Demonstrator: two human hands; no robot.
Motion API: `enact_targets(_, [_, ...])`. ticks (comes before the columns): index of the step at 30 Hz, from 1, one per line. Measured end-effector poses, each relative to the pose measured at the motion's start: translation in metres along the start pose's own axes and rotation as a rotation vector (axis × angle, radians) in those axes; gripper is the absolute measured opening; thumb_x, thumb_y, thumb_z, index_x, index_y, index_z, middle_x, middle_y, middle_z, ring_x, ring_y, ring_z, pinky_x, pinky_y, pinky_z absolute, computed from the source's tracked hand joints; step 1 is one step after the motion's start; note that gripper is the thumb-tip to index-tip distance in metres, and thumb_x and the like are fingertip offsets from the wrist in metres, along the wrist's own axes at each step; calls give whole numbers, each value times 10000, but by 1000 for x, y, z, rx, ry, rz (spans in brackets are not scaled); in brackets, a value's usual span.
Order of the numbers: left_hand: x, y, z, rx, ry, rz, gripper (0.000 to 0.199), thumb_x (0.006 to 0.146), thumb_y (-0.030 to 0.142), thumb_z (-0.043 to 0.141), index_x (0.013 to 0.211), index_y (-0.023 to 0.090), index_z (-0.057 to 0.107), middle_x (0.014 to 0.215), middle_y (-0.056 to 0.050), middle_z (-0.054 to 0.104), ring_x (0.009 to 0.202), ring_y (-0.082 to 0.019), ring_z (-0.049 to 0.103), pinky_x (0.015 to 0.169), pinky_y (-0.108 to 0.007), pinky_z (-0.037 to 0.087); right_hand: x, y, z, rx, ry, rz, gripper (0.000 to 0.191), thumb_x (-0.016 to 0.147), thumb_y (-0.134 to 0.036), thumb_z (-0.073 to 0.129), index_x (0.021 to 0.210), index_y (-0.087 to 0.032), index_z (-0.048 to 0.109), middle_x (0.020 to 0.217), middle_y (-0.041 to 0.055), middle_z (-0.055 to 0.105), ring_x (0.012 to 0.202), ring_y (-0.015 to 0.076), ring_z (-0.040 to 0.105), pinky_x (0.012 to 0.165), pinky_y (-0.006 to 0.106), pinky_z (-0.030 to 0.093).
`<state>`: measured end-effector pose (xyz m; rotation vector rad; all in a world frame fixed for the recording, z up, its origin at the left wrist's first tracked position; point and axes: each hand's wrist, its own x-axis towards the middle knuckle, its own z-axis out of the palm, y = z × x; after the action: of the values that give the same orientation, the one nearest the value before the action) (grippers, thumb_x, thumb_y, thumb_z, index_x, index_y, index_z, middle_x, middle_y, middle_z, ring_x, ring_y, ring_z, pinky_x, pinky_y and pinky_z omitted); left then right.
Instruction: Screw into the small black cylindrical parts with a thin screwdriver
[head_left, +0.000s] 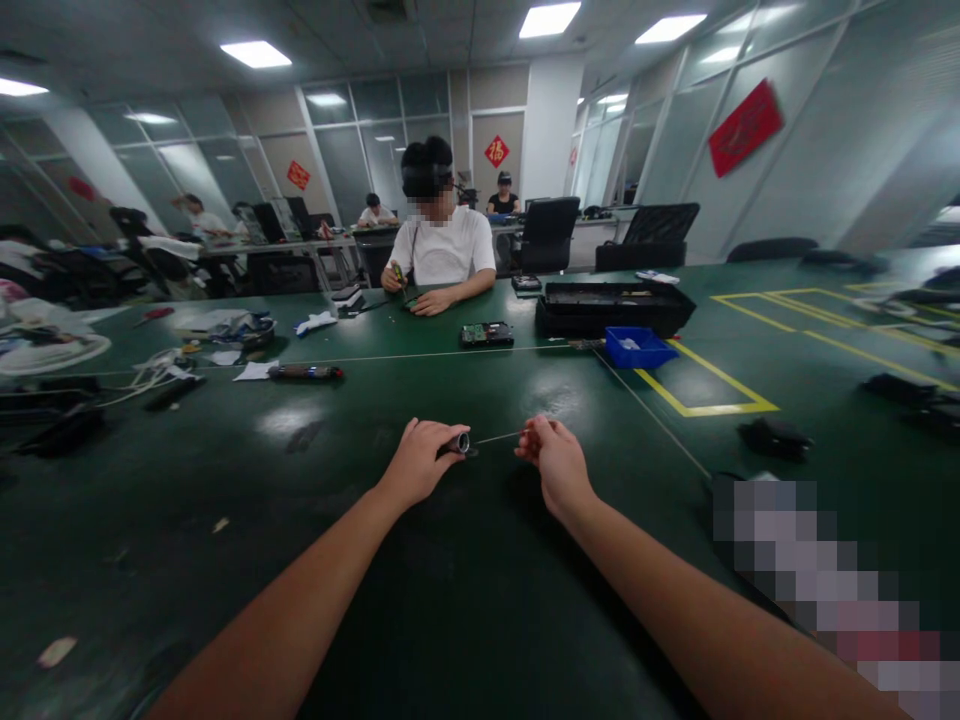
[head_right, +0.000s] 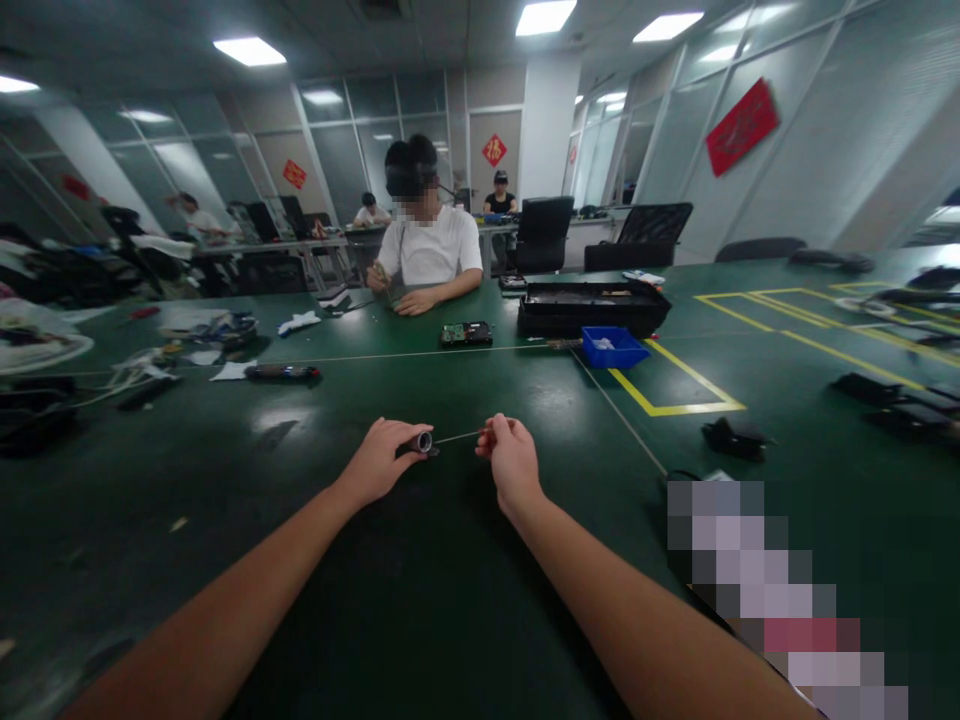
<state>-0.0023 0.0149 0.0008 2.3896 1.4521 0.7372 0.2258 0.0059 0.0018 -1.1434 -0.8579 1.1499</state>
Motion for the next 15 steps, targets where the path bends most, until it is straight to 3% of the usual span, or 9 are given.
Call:
enact_targets(3, [0, 0, 2, -51, 10, -31, 396, 934, 308, 649, 1328, 298, 620, 1257, -45, 679, 1215, -264, 569, 1173, -583, 259, -4, -3, -1, -99, 14, -69, 266, 902, -504, 581, 869, -245, 635, 819, 52, 668, 716, 212, 638, 658, 365, 558])
enact_targets(8, [0, 4, 1, -193, 81, -98, 353, 915, 239, 651, 1266, 215, 631, 1281, -82, 652, 1191, -256, 592, 1075, -449, 443, -6, -5, 0, -162, 16, -137, 254, 914, -490, 569, 906, -245, 636, 814, 37, 659, 719, 201, 618, 661, 346, 522])
enact_targets(15, [-5, 11, -9, -291, 128, -163, 411, 963, 274, 554, 1366, 214, 502, 1281, -92, 621, 1177, -237, 595, 1037, -416, 462, -2, -1, -3, -174, -10, -166, 273, 912, -514, 569, 916, -250, 636, 812, 33, 661, 723, 206, 620, 677, 351, 514])
